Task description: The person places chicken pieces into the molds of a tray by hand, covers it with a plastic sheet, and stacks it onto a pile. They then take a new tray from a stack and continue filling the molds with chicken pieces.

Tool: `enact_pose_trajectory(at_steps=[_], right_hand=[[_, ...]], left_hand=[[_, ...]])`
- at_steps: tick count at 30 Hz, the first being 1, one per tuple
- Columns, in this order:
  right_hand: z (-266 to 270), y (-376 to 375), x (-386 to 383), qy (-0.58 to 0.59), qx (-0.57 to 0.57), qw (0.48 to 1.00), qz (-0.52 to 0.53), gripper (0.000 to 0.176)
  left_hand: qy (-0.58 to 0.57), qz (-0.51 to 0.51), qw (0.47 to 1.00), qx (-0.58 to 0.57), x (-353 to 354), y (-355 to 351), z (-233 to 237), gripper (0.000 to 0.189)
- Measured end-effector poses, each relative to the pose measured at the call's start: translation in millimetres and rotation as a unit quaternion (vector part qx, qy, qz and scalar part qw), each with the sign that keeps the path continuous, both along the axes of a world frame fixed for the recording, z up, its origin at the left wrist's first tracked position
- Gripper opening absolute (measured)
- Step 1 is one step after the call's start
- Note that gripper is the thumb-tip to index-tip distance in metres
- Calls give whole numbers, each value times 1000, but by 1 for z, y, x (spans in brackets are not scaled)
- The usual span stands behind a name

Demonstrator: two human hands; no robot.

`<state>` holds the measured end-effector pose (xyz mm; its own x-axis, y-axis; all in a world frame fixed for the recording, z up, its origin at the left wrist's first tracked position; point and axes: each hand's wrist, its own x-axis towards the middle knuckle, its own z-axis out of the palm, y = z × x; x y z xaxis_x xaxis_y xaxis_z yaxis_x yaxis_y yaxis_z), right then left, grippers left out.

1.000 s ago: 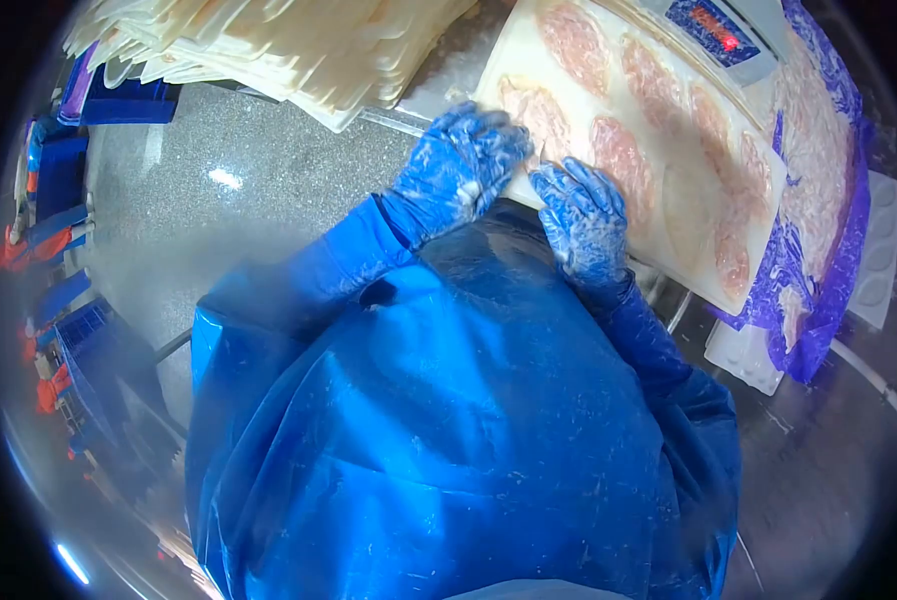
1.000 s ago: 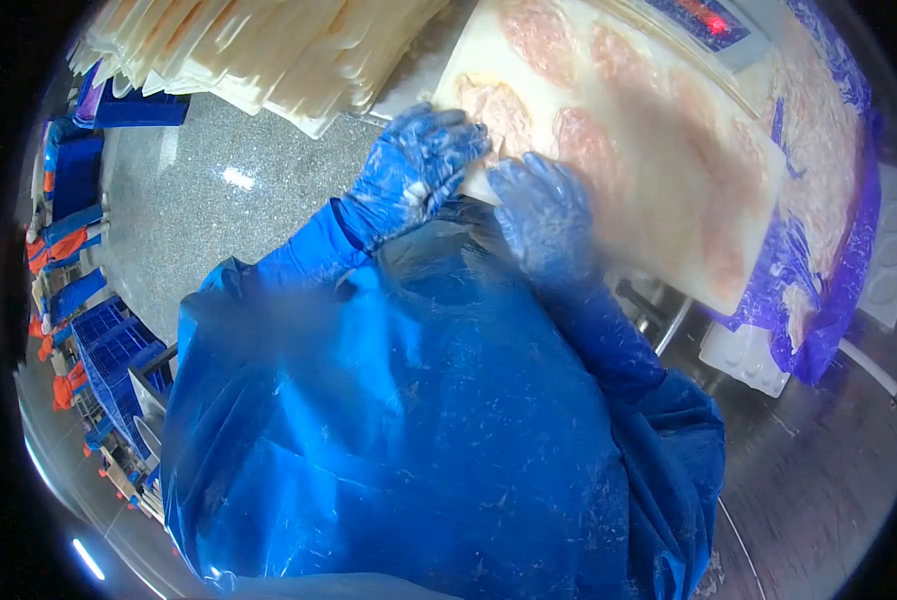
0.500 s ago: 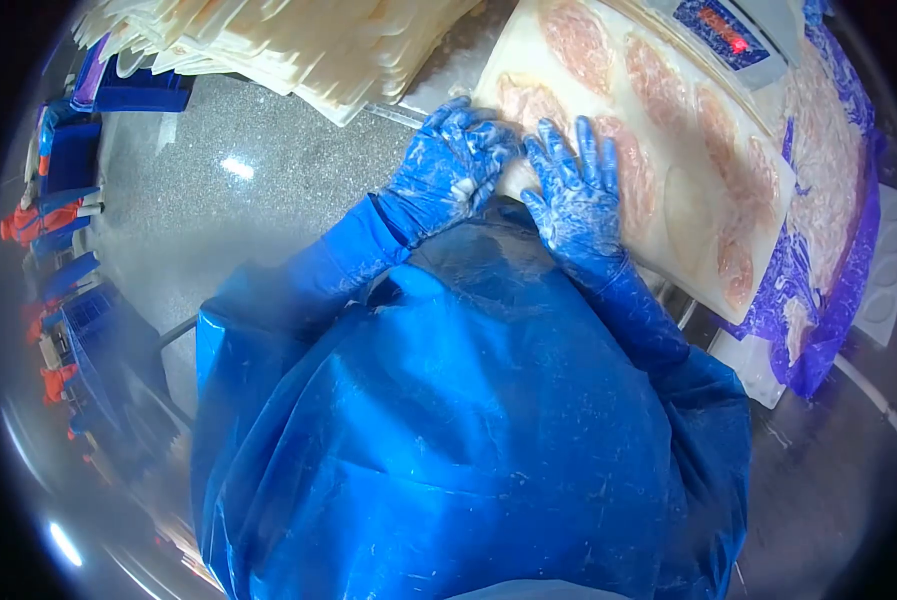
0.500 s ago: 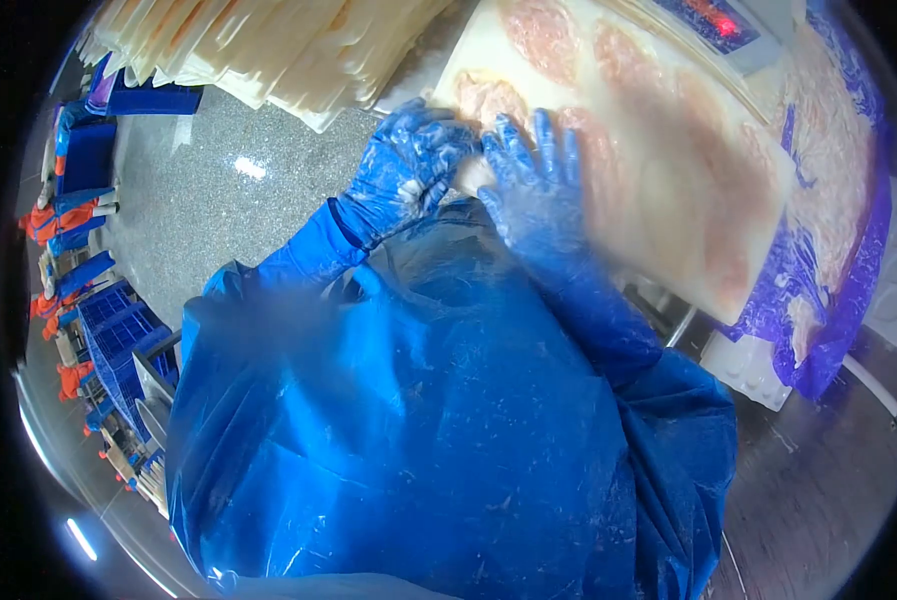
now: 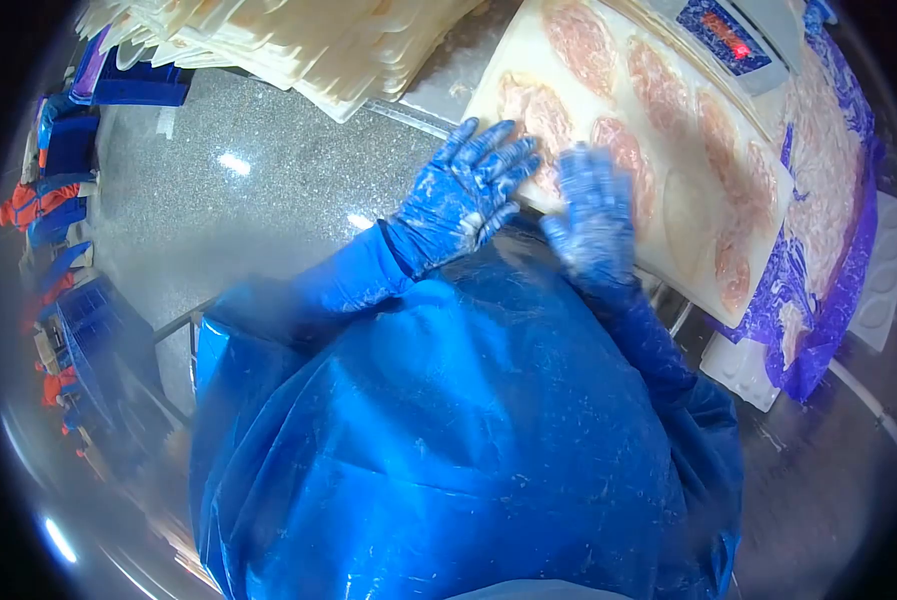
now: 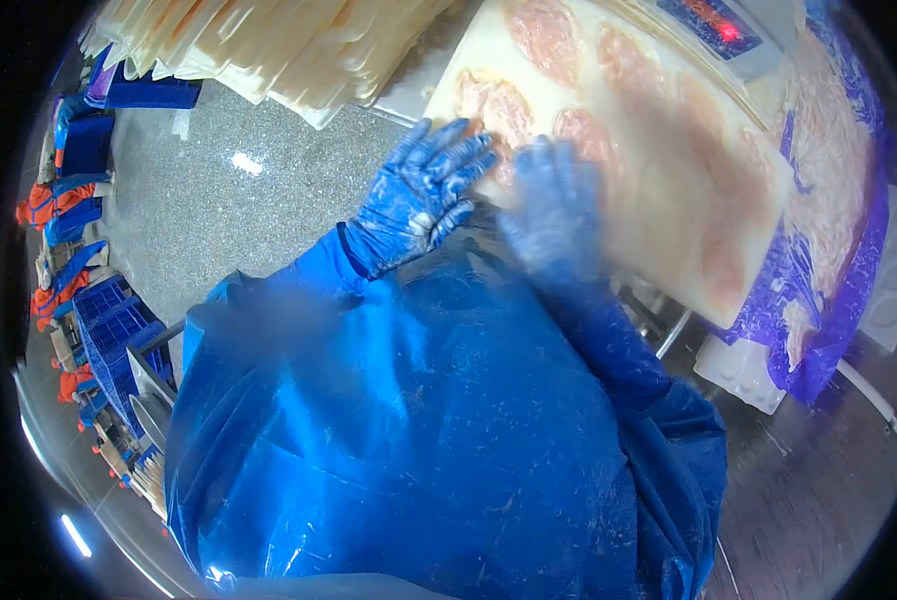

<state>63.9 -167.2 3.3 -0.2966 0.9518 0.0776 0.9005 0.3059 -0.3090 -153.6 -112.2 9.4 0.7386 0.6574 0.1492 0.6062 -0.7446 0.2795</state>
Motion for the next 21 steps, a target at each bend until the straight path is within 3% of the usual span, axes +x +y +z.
enact_pose_trajectory(at_steps=[3,4,5,7,8,9,10,11,13,17,18,19,20,21], right_hand=[[-2,-3,-3,-24,-44,998,29,76],[2,-4,-1,52,-32,998,12,77],[6,-3,0,128,-20,992,-4,77],[8,-9,1,102,-24,994,-11,77],[7,-12,4,144,-47,988,-17,74],[5,-13,9,185,-69,980,-20,71],[0,-11,17,283,37,958,-19,64],[6,-10,24,283,36,958,-15,64],[24,-10,39,424,21,894,-144,59],[16,-33,81,459,2,872,-171,46],[12,-40,88,416,19,895,-158,43],[9,-46,93,371,38,916,-147,42],[16,-52,93,362,59,920,-141,40],[21,-57,94,369,61,916,-147,40]], left_hand=[[5,-2,999,-42,-4,8,-4,58],[-92,5,992,-89,-7,13,0,60],[-93,5,992,-86,-7,20,2,60],[-188,89,977,-40,-6,32,1,61],[-202,127,970,-36,13,39,4,67],[-202,129,970,-36,39,39,4,67],[-189,145,971,3,67,38,3,69],[-176,162,970,43,86,38,3,70],[-42,66,997,-2,103,26,-30,72],[-14,41,999,32,95,51,-29,72],[-38,14,999,16,91,61,-44,70],[-205,24,938,-277,81,86,-47,69],[-345,32,768,-539,68,103,-44,68],[-432,83,697,-567,55,109,-5,63]])
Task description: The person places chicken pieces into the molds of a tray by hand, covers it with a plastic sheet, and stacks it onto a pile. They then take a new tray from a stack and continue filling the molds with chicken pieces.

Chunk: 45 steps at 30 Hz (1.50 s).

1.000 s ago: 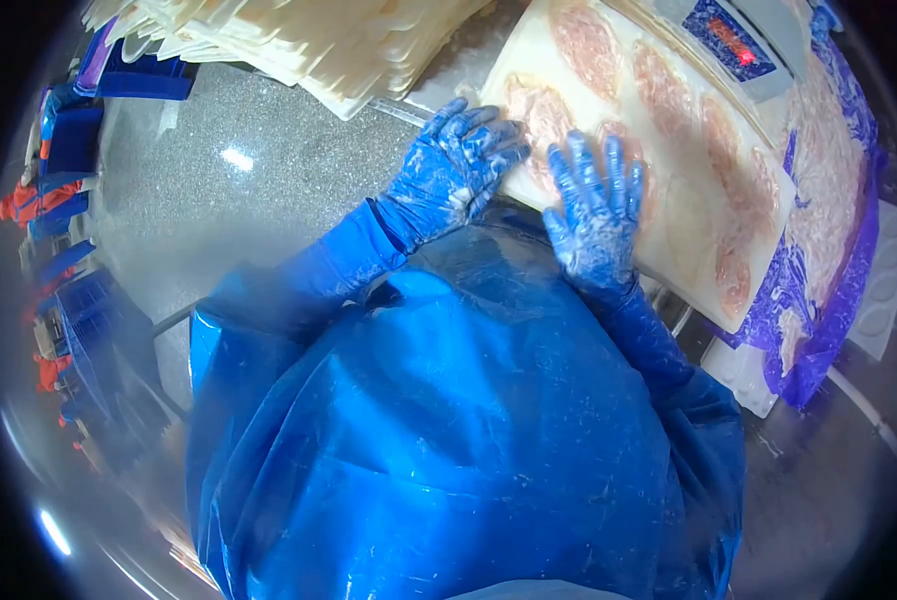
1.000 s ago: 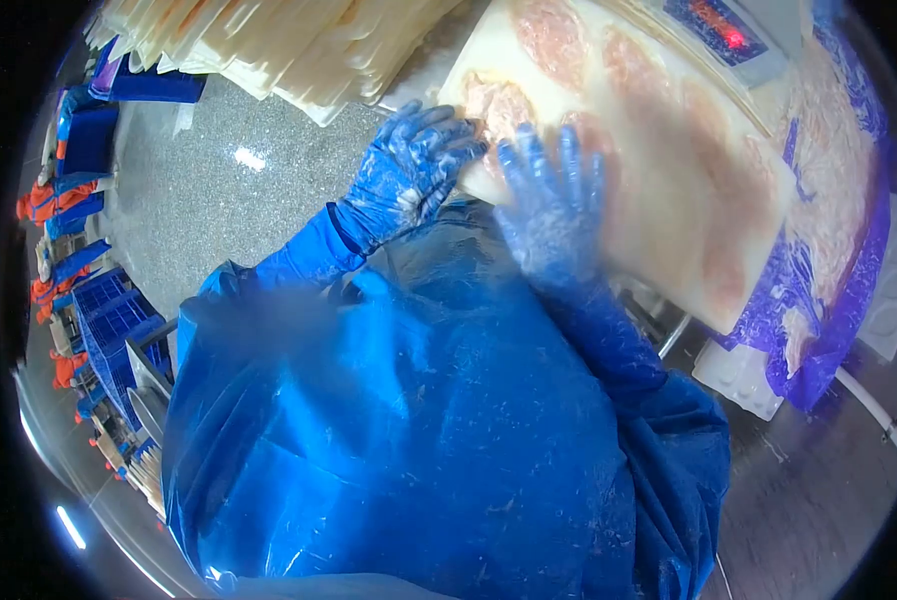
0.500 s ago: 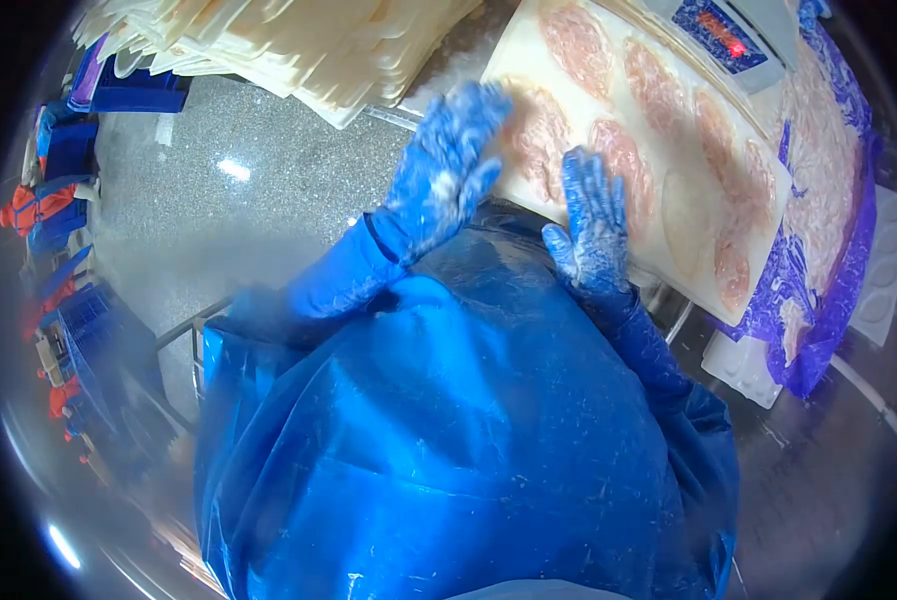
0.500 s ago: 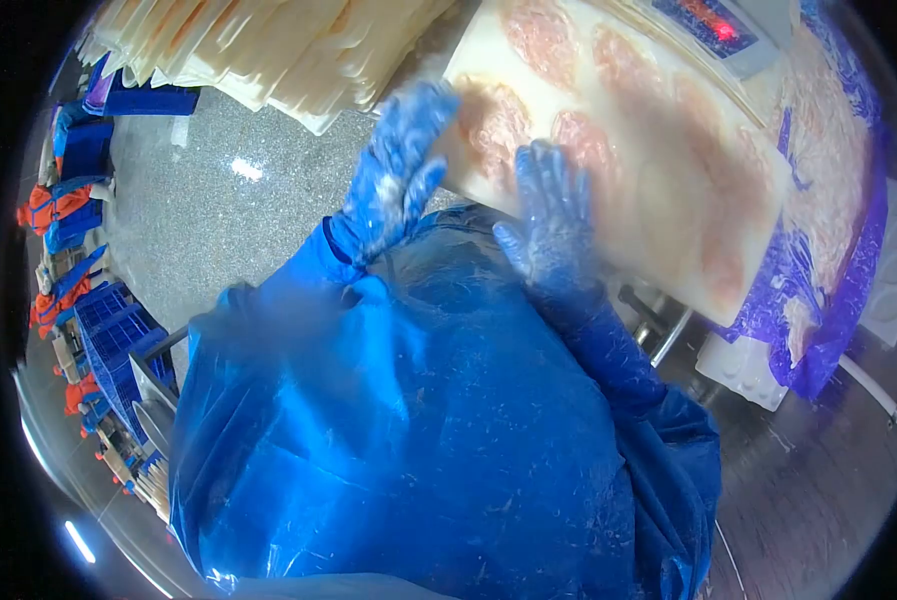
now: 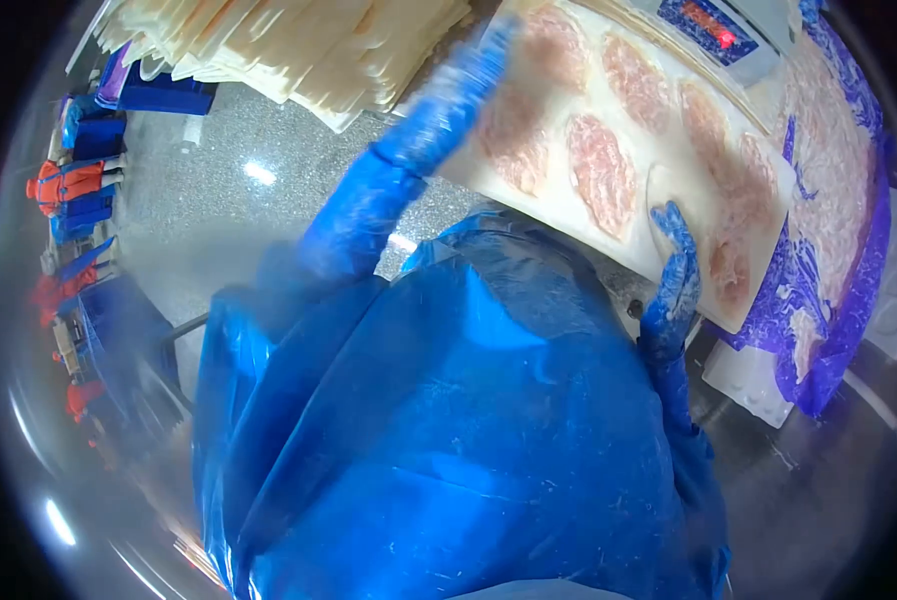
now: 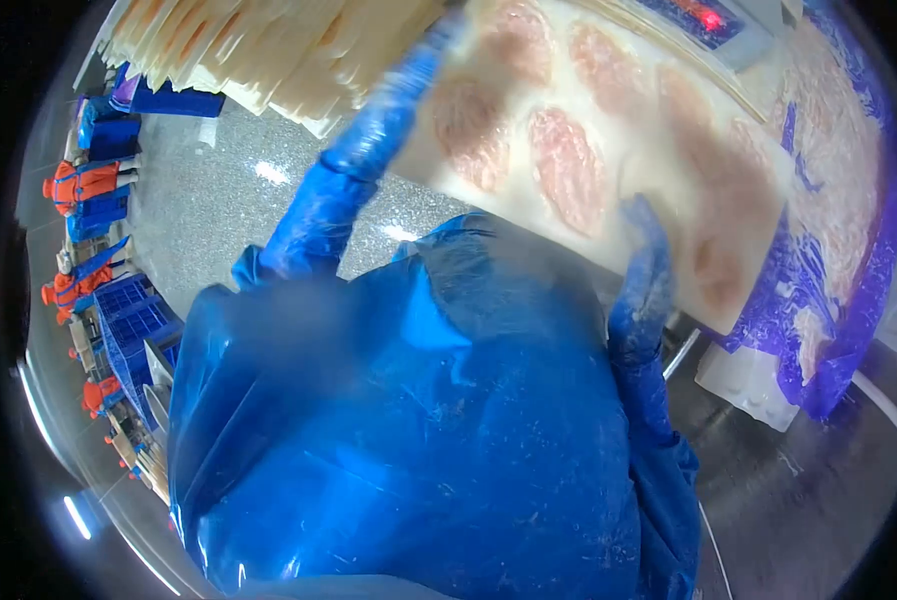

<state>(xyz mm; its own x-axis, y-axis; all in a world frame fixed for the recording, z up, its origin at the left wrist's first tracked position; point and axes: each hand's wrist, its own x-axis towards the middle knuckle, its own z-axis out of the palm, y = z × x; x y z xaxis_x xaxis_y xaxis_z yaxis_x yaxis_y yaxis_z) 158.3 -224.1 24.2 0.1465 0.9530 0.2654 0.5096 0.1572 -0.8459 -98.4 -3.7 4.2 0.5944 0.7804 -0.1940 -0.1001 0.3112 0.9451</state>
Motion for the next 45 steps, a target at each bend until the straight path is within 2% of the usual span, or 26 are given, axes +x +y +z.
enact_pose_trajectory(at_steps=[2,3,4,6,8,11,12,13,15,18,19,20,22,24,26,28,30,31,33,36,38,40,42,43,44,45], right_hand=[[7,-9,6,73,-60,995,-27,40],[7,-10,10,75,-59,995,-27,40],[6,-11,15,77,-66,995,-22,40],[9,-13,23,79,-71,994,-17,40],[17,-15,32,42,-66,997,-1,39],[9,-26,59,17,-50,998,-28,38],[6,-32,74,4,-50,998,-47,38],[1,-34,90,48,-49,993,-95,38],[-10,-40,120,138,-46,974,-175,38],[-25,-43,175,13,-55,987,-147,30],[-11,-32,171,150,-45,979,-130,21],[4,-19,167,154,-44,978,-135,21],[19,8,159,-187,-39,966,-176,18],[-14,39,152,-180,10,972,-153,16],[-24,44,154,-171,68,974,-130,15],[-23,32,169,-250,20,968,-20,21],[-28,21,188,-254,20,966,-50,20],[-29,18,193,-254,23,964,-80,19],[-27,11,196,-178,28,977,-111,19],[-17,11,176,-34,-38,984,-169,23],[-27,30,170,-288,56,950,-104,26],[-16,36,170,-286,29,955,-73,29],[-9,31,178,-242,-5,970,-37,27],[-23,29,181,-65,18,997,-40,20],[-15,28,177,-64,17,997,-37,20],[-2,24,173,31,-20,999,-12,17]], left_hand=[[-60,81,992,-77,0,-11,35,59],[78,152,965,197,7,-21,31,58],[208,208,842,453,14,-32,25,57],[460,49,737,493,45,-64,2,62],[452,51,714,532,53,-76,-20,68],[348,49,824,444,32,-69,-17,72],[454,86,692,554,31,-71,12,72],[450,112,686,561,27,-69,18,73],[569,37,622,536,21,-70,-12,70],[550,41,620,559,15,-62,-21,68],[551,40,618,560,20,-63,-18,68],[523,90,650,545,28,-64,-11,66],[455,146,683,552,67,-75,14,61],[175,63,874,449,133,-86,29,56],[198,15,839,507,200,-99,36,58],[244,33,804,542,242,-100,10,53],[344,-38,737,580,268,-99,-4,42],[343,-35,739,579,270,-96,-7,42],[243,-8,869,431,267,-90,-12,32],[282,-33,863,417,252,-87,7,34],[264,7,842,471,268,-90,-5,35],[300,-15,753,586,276,-85,-10,39],[290,-64,791,535,265,-84,-6,29],[177,-90,895,398,256,-83,-7,23],[56,-112,962,244,247,-86,3,18],[39,-138,971,193,238,-87,15,20]])
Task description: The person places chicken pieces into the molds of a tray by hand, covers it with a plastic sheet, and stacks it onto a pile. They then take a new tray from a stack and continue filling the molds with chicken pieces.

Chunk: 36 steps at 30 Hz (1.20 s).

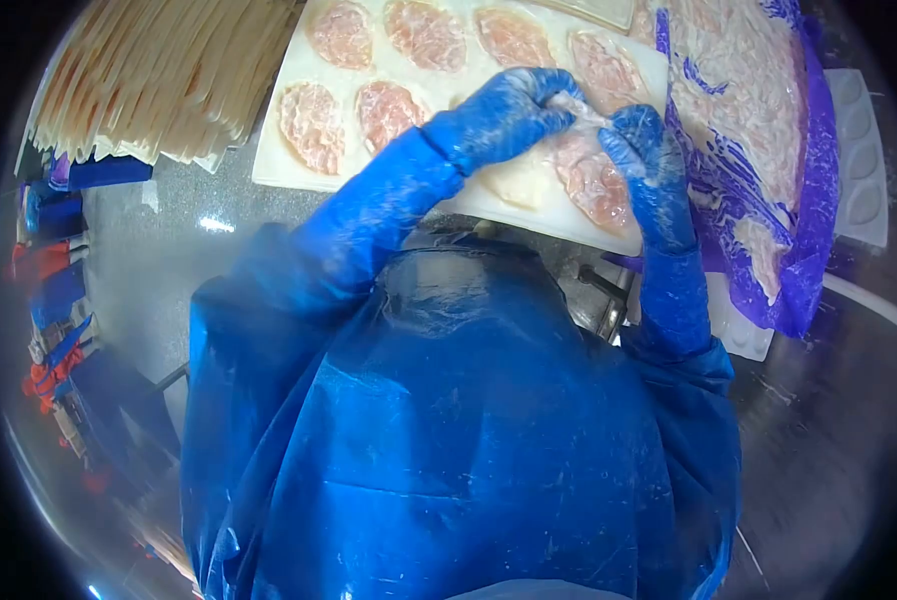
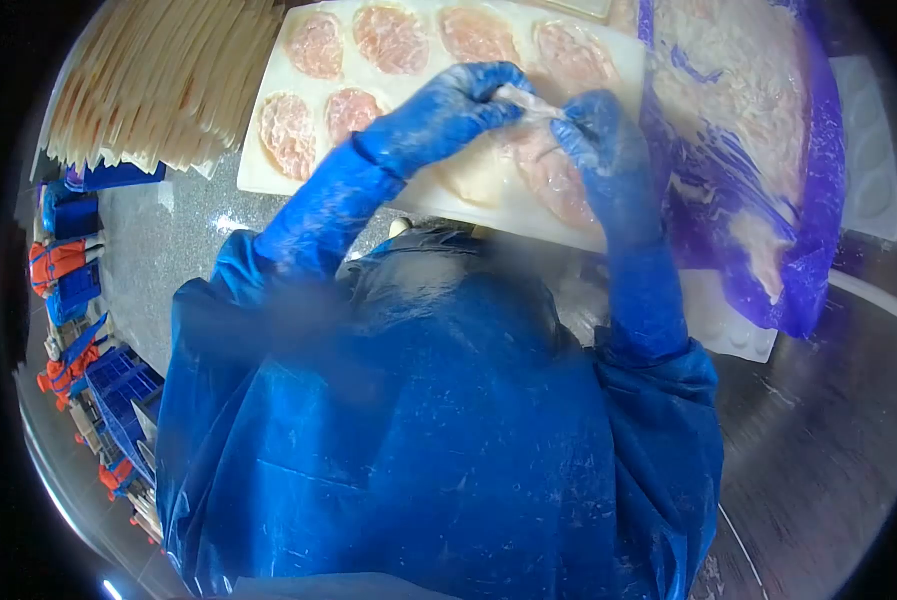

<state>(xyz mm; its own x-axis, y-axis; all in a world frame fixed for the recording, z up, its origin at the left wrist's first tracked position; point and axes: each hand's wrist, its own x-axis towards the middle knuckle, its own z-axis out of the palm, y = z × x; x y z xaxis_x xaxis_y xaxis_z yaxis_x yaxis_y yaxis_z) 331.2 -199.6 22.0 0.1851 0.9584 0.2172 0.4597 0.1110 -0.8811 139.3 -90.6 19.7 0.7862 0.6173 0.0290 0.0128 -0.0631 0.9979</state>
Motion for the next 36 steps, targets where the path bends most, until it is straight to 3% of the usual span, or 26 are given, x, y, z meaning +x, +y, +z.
enact_pose_trajectory(at_steps=[1,4,6,7,8,9,10,11,13,15,17,18,21,23,25,26,27,28,29,31,32,34,36], right_hand=[[14,-3,-7,96,-36,994,23,14],[27,1,-30,108,-5,993,47,13],[24,5,-38,120,13,990,67,15],[20,7,-40,2,52,999,9,16],[18,9,-42,-118,90,988,-49,18],[16,11,-48,-118,89,988,-47,18],[14,12,-59,-110,91,990,2,21],[9,10,-65,-101,91,989,50,23],[-21,-15,-73,-165,50,981,92,25],[-29,-40,-78,-344,55,923,162,28],[-22,-55,-82,-348,33,923,161,32],[-20,-58,-83,-352,13,923,157,37],[-25,-46,-101,-441,-41,886,138,45],[-25,-47,-96,-385,-15,915,118,47],[-19,-65,-72,-287,20,940,182,46],[-20,-74,-53,-275,86,948,136,39],[-24,-85,-33,-237,57,969,49,36],[-27,-95,-21,-196,24,980,-36,33],[-16,-92,-20,-196,19,980,-35,33],[9,-77,-15,-232,-63,953,-185,27],[3,-72,-13,-231,-63,952,-189,27],[-14,-63,-10,-442,6,893,-78,26],[-2,-57,-4,-429,-21,902,-51,25]], left_hand=[[2,4,1000,-3,-11,-4,21,20],[27,19,996,-87,-45,-1,47,24],[60,47,997,4,-68,8,34,26],[62,50,997,2,-76,11,27,26],[136,101,966,193,-82,13,21,26],[204,147,892,375,-86,14,15,26],[138,133,929,317,-83,5,12,29],[139,133,930,314,-87,0,-3,29],[127,34,834,536,-95,-9,-35,32],[147,40,853,499,-103,-14,-31,36],[267,55,801,533,-104,-22,-15,34],[296,19,822,486,-98,-25,-13,42],[229,20,836,499,-75,-38,-34,52],[284,1,821,495,-74,-30,-25,61],[309,85,824,467,-71,-40,-24,63],[261,106,839,465,-65,-53,-17,66],[272,20,840,469,-55,-64,-12,71],[268,-5,853,449,-54,-75,-14,71],[265,-29,863,428,-52,-82,-17,72],[232,7,867,441,-43,-78,-15,65],[202,47,868,452,-38,-73,-12,60],[141,9,878,458,-12,-65,-11,51],[66,-15,912,405,8,-58,-29,33]])
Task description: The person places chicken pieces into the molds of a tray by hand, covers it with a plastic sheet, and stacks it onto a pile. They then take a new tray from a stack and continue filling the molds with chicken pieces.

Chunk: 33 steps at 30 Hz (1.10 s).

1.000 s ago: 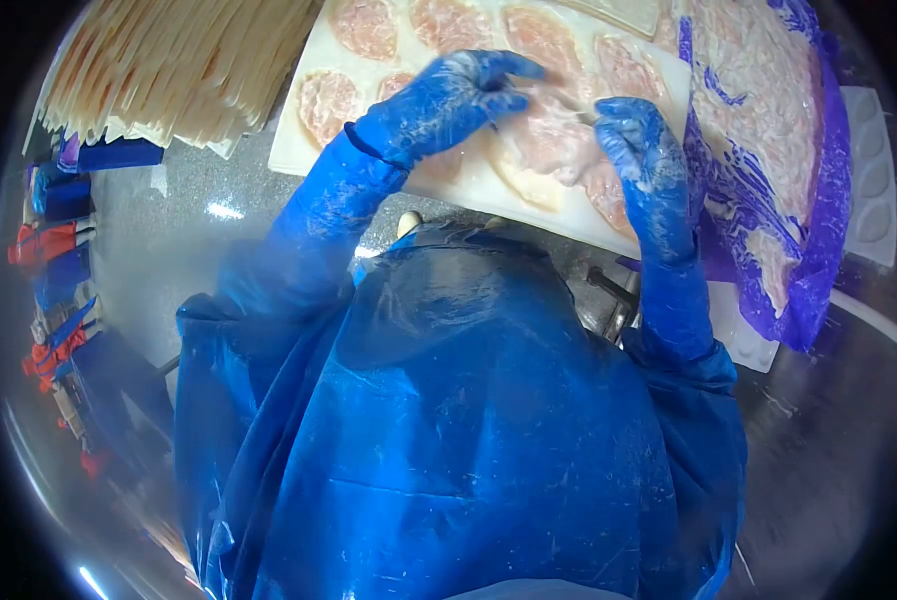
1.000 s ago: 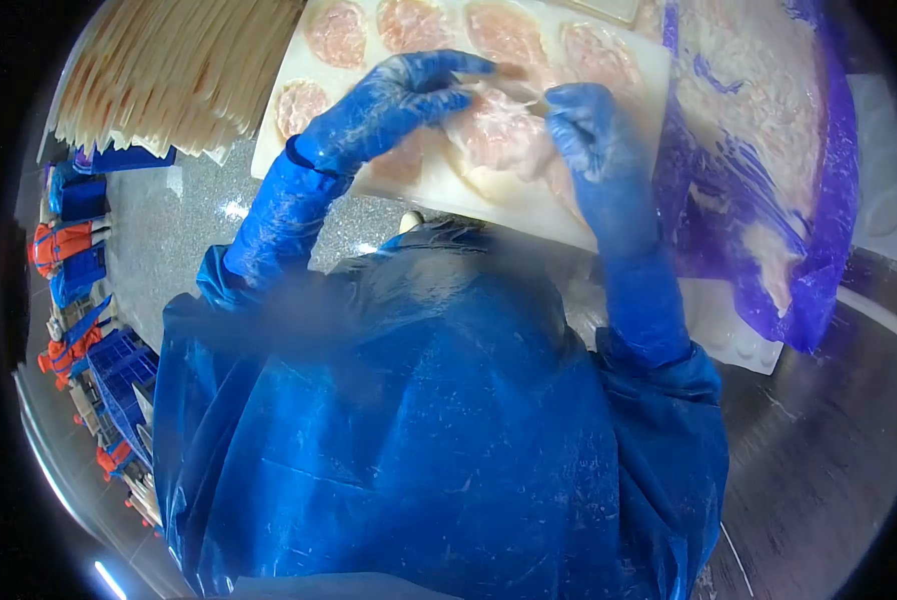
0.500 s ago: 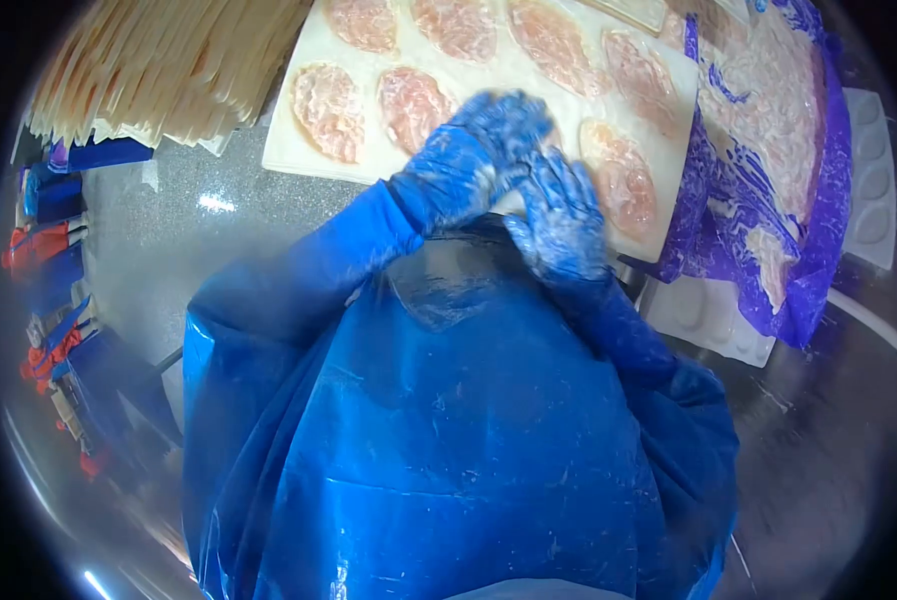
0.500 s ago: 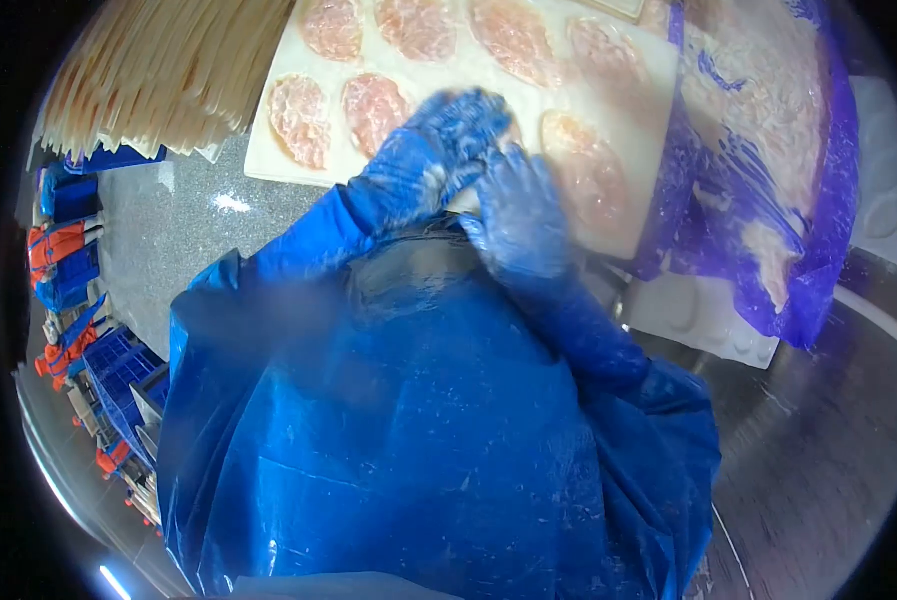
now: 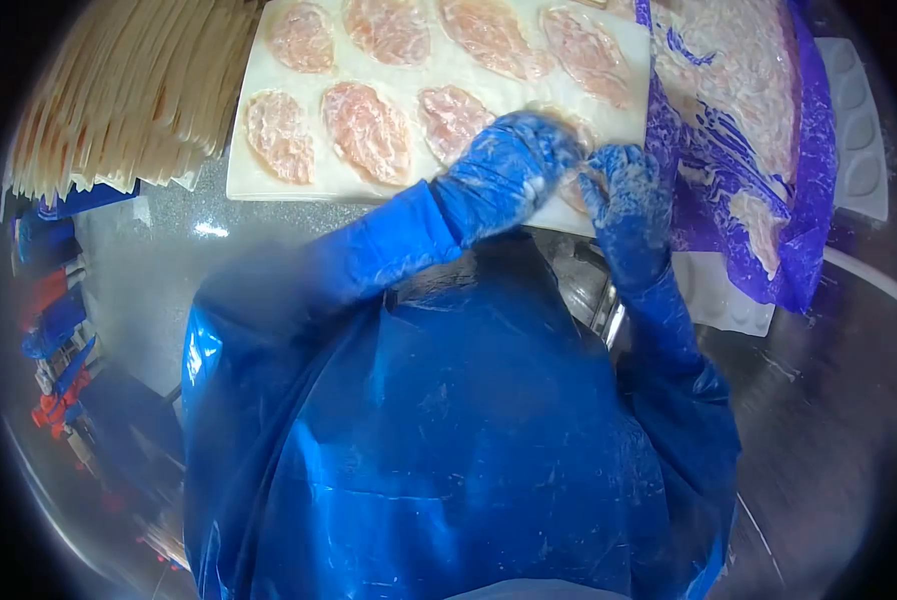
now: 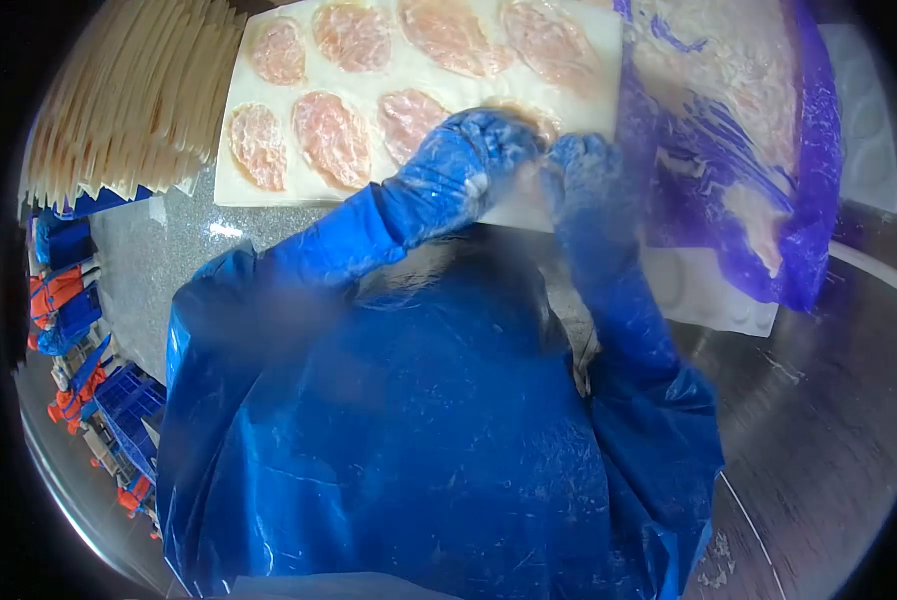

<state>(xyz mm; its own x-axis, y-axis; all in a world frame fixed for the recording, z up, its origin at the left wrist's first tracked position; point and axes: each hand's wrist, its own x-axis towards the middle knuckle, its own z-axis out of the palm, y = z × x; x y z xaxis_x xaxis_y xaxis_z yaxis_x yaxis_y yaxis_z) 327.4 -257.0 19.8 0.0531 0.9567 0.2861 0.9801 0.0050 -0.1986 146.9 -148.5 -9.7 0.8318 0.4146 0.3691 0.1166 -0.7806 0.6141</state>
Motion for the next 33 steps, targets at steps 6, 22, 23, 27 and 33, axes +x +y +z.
enact_pose_trajectory(at_steps=[6,22,23,27,33], right_hand=[[-36,40,37,79,80,984,136,23],[-41,-40,-10,125,11,987,95,28],[-41,-41,-10,127,14,987,93,28],[-44,-41,-10,92,36,990,100,25],[-44,-44,-14,81,41,992,85,23]], left_hand=[[105,-31,986,126,-11,-20,18,35],[-70,-115,970,-200,50,24,-62,20],[-68,-118,971,-199,50,24,-59,20],[-4,-131,708,-694,35,25,-5,49],[101,-73,853,-507,75,8,3,26]])
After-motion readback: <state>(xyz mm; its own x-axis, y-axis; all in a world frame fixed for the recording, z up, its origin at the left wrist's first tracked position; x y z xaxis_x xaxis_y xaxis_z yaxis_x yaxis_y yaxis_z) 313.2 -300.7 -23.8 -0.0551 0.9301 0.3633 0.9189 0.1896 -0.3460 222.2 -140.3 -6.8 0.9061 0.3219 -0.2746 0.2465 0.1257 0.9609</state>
